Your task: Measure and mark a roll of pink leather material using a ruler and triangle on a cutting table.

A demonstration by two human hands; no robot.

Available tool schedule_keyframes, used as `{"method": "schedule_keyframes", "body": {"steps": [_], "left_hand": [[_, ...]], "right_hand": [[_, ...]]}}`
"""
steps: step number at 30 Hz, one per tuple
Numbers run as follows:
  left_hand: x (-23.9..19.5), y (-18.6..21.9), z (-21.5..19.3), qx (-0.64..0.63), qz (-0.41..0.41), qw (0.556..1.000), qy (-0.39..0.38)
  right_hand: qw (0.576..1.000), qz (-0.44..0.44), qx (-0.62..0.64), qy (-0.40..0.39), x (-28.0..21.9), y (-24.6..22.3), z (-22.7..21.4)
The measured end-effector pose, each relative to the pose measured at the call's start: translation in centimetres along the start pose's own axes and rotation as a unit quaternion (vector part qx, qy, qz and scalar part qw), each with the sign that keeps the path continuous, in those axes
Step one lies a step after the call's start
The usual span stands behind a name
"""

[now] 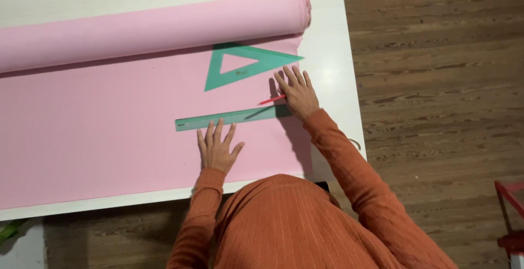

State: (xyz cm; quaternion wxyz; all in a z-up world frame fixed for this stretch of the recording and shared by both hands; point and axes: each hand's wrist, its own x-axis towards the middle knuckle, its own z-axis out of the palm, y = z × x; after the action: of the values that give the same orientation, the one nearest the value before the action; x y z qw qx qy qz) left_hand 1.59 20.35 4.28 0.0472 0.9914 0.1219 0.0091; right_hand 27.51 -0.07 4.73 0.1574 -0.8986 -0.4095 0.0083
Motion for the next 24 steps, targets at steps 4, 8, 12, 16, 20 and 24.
{"method": "schedule_keyframes", "body": {"steps": [4,8,12,16,20,24], "left_hand": [[0.6,0.2,-0.1,-0.041,-0.004,0.999,0.026],[0.3,0.3,-0.5,-0.051,-0.006,0.998,0.035],[1.0,0.5,-1.0,-0.055,-0.011,0.998,0.037],[0.8,0.9,-0.9,-0.060,0.004,0.997,0.039],[1.9,1.6,-4.0,-0.015,-0.010,0.990,-0.137],[-1.3,-0.3,5.4,-0.040,-0.051,0.981,-0.184]], "right_hand": [[0.999,-0.024,-0.031,-0.031,5.3,0.3,3.7],[0.992,-0.107,-0.060,0.008,6.8,-1.3,6.3],[0.988,-0.143,-0.038,-0.053,7.3,-6.1,3.1],[0.988,-0.148,0.030,-0.032,7.7,-10.6,5.2],[0.986,-0.158,0.056,-0.002,10.2,-16.6,8.8],[0.981,-0.181,0.062,-0.038,13.1,-25.5,10.8]]}}
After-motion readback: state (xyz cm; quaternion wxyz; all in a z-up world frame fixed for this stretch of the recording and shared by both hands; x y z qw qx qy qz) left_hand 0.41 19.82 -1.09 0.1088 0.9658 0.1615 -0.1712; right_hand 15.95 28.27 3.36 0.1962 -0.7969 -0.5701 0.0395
